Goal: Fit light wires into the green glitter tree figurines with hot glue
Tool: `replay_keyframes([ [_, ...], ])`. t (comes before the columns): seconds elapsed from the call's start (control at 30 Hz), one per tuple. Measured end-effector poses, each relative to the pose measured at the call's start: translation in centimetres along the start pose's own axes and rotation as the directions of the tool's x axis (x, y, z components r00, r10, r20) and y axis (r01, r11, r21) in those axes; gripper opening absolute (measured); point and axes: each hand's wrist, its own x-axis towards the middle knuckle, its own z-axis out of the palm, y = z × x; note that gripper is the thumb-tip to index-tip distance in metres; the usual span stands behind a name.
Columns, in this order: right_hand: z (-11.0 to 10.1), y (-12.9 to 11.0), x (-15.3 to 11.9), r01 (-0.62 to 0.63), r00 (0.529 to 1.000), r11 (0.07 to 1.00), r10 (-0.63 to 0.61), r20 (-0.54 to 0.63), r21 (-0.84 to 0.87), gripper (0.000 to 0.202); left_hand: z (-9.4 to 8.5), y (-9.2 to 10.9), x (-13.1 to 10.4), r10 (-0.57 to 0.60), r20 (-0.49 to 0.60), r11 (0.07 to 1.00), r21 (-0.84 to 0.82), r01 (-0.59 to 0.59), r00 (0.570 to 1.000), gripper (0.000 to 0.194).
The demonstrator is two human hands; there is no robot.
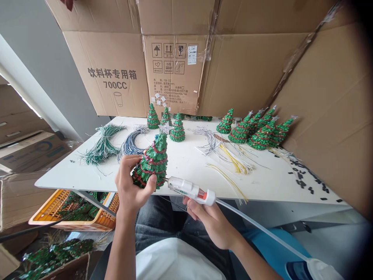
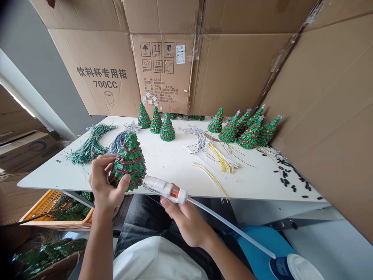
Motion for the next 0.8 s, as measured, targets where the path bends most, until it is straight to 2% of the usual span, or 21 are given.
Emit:
replay_keyframes([
  [0.13,0.1,-0.2,0.0,0.017,1.0,1.0,-0.017,-0.014,-0.026,0.049,0.0,0.3,-0.1,-0.039,-0.009,0.999,0.013,0.039,0.999,0.043],
  [0.3,0.2,-0.4,-0.2,0.074,0.995,0.985,-0.083,-0.056,-0.153,0.044,0.3,0.8,-0.1,-0.11,-0.023,0.993,0.045,0.111,0.994,0.042],
  [0.47,0.5,-1.0,-0.5,0.072,0.994,0.977,-0.087,-0.066,-0.203,0.035,0.7,2.1,0.0,-0.265,-0.036,0.96,0.081,0.267,0.964,0.036],
  [0.6,1.1,-1.5,-0.4,0.11,0.986,0.96,-0.139,-0.097,-0.257,0.027,1.3,3.4,0.3,-0.414,-0.051,0.907,0.065,0.417,0.909,0.033],
  [0.7,1.6,-1.3,-0.2,0.164,0.964,0.939,-0.217,-0.152,-0.303,0.023,1.8,3.8,0.4,-0.557,-0.062,0.83,-0.068,0.554,0.828,0.034],
  [0.8,1.4,-0.3,0.3,0.164,0.936,0.925,-0.255,-0.242,-0.343,0.026,2.2,3.4,0.6,-0.651,-0.043,0.748,-0.202,0.632,0.758,0.032],
])
